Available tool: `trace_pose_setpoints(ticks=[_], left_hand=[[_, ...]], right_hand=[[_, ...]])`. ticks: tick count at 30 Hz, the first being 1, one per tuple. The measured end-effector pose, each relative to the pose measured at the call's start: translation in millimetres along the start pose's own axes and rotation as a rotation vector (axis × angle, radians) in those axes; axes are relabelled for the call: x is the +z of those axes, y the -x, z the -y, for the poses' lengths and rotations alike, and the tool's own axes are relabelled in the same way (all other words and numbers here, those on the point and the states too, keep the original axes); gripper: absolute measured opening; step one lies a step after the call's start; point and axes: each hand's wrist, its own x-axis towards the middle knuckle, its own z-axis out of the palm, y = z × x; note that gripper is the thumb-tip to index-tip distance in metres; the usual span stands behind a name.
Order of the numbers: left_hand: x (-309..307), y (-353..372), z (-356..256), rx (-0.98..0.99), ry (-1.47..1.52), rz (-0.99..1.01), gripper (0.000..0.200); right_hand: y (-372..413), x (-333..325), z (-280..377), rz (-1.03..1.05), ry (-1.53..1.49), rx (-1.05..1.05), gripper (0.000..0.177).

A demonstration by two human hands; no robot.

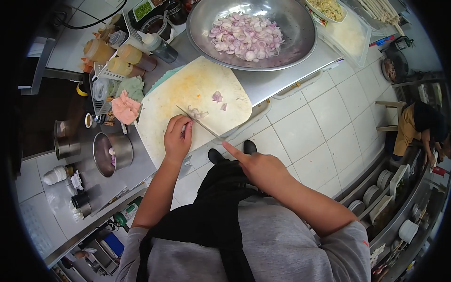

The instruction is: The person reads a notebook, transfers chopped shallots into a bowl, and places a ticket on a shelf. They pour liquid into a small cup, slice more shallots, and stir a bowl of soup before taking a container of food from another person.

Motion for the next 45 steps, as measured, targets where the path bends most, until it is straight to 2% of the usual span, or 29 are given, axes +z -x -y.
trace_pose_setpoints(ticks=[2,4,9,11,14,17,21,23,27,29,32,42,45], left_hand=[[0,1,3,0.055,-0.047,-0.028,0.012],[0,0,3,0.082,-0.058,-0.039,0.012],[1,-2,2,0.133,-0.059,-0.061,0.011],[0,-1,-3,0.035,0.006,-0.049,0.011],[0,-2,2,0.108,-0.051,-0.058,0.012],[1,0,3,0.067,-0.014,-0.046,0.012],[-1,-1,1,0.084,-0.028,-0.049,0.012],[-1,-1,-1,0.069,-0.017,-0.031,0.013],[0,-1,0,0.102,-0.024,-0.046,0.013],[0,1,1,0.058,-0.039,-0.026,0.013],[-2,1,-1,0.059,-0.039,-0.021,0.013],[1,0,6,0.105,-0.041,-0.061,0.013],[1,0,5,0.128,-0.052,-0.078,0.013]], right_hand=[[17,-16,4,0.110,-0.007,0.029,0.074],[20,-15,3,0.122,-0.016,0.032,0.073],[-10,9,-5,0.045,-0.019,0.019,0.072],[-14,10,-5,0.053,-0.032,0.007,0.074],[6,-11,1,0.107,-0.012,0.024,0.075],[23,-21,3,0.152,-0.004,0.042,0.077],[5,0,3,0.115,-0.024,0.033,0.078],[-16,12,3,0.084,0.006,0.036,0.072],[-19,4,6,0.039,-0.026,0.002,0.072],[-2,-15,12,0.128,-0.019,0.034,0.073],[15,-22,11,0.138,-0.030,0.029,0.075],[-18,8,11,0.111,0.007,0.047,0.074],[-21,4,12,0.162,0.020,0.081,0.073]])
